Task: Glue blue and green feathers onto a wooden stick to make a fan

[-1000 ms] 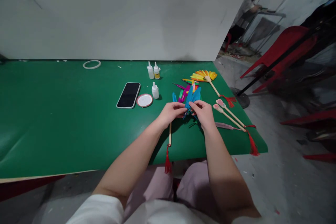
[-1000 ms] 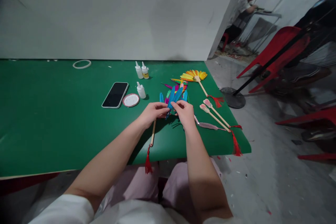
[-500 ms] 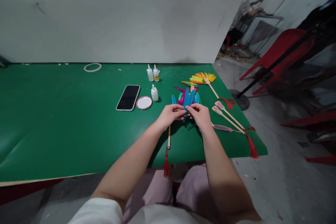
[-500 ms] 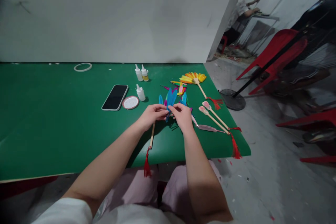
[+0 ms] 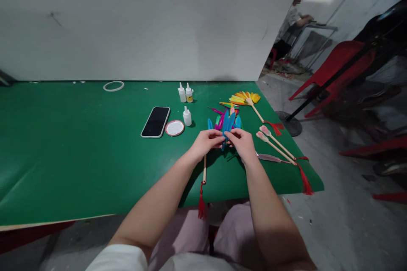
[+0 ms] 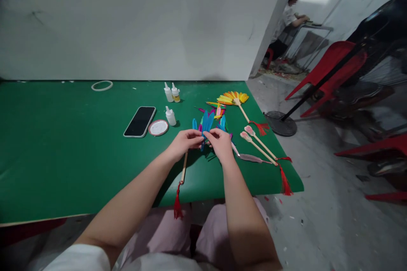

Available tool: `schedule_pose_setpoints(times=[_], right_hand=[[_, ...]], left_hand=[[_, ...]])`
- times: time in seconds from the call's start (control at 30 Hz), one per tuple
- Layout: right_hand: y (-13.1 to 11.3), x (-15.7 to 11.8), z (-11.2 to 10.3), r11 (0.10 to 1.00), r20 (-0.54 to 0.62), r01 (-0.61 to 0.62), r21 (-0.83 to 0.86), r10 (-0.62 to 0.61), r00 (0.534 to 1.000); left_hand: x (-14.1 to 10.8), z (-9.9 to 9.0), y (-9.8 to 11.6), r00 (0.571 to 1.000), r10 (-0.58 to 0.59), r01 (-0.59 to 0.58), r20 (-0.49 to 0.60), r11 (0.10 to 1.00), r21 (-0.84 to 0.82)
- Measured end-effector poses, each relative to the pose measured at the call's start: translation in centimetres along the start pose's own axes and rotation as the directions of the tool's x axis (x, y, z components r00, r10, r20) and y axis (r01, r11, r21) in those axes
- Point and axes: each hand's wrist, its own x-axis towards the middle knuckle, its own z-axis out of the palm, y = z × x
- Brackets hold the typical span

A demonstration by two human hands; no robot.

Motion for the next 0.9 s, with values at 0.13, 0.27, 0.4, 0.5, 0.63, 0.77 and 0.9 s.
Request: schedule_pose_setpoints(times=[0.13,0.27,0.4,0.5,0.63,0.77,0.9], right_hand=[[-1.0,0.1,-1.7,0.995,-0.212,0.090,0.051,-0.077,0.974],[-1.6,0.4,-4.7,0.975,-0.489,0.222,-0.011,-0.199,0.849],[-0.6,1.1,-7.1,0.941,-0.515,0.159,-0.297,-0.298,0.803],[0.3,1.7,-7.6,0.771,-0.422,0.072,-0.633,-0.422,0.803],[0.2,1.3,-6.7,0.547,-0.247,0.019,-0.837,-0.409,0.879],[-0.6,-0.1,-5.2,0.494,-0.023,0.049,-0.868,-0.138,0.990],[-0.2,-0.6,-4.1,0.473,0.126,0.071,-0.878,0.085,0.988]], left_hand=[[0.1,0.0,0.0,1.000,0.018,-0.019,-0.023,1.000,-0.016],[0.2,-0.1,0.0,0.997,0.046,-0.049,-0.054,0.998,-0.042],[0.1,-0.1,0.3,0.991,0.082,-0.085,-0.101,0.996,-0.032],[0.0,-0.1,0.5,0.984,0.103,-0.103,-0.148,0.995,0.007],[0.1,-0.3,0.5,0.978,0.123,-0.120,-0.168,0.992,0.024],[0.1,-0.3,0.5,0.977,0.119,-0.119,-0.179,0.993,0.008],[0.1,-0.1,0.5,0.980,0.093,-0.099,-0.174,0.995,-0.025]])
